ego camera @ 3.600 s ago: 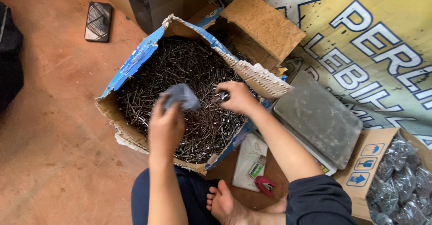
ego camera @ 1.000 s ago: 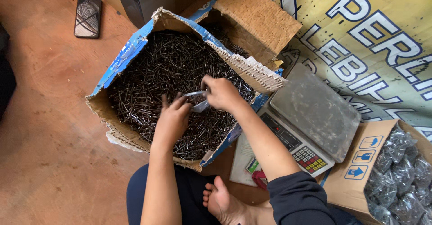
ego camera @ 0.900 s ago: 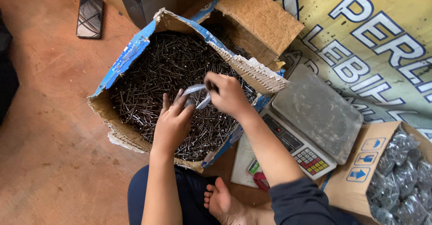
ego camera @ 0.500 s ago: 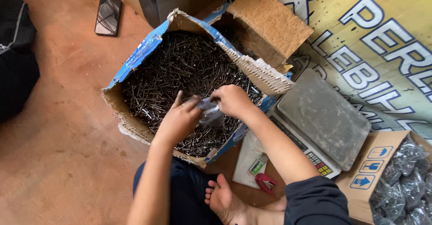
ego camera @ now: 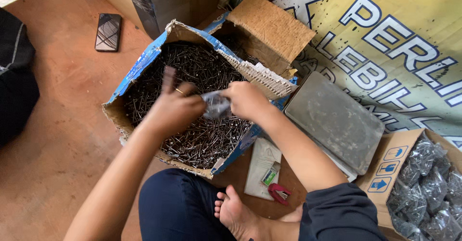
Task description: The person scoops nails from a large cardboard box into small plastic bags, weighs them on a digital scale, and seals them with a stapler. The sealed bags are then placed into a separate cardboard box.
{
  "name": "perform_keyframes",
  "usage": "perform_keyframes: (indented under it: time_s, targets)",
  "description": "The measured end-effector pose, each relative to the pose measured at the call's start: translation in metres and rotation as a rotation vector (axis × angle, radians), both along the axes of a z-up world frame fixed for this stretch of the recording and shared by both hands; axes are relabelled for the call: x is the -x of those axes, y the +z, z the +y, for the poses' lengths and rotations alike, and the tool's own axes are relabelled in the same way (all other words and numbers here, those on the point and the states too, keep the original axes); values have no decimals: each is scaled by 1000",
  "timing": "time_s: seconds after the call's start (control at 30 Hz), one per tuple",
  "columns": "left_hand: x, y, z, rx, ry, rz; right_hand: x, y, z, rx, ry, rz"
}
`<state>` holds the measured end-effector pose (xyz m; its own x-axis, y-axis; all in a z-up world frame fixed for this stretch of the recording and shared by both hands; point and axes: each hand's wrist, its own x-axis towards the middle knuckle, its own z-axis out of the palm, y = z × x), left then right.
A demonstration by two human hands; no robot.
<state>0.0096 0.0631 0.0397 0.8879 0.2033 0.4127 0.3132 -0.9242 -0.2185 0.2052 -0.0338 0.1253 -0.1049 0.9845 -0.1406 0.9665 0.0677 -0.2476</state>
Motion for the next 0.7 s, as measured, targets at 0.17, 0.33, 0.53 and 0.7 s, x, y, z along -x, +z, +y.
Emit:
perform_keyframes:
  time_s: [0.17,0.33,0.53,0.7]
  targets:
    - [-11,7,-5,229,232,287,10,-19,21,143,-81,5]
    - [-11,-79,14,272,279,106,0,-64,42,52,-118,133]
    - [-15,-102,-4,532,427,-49,-19,-138,53,-205,-178,541]
    - [-23,-117,2,502,303,-354,-1,-163,44,266,21,-156]
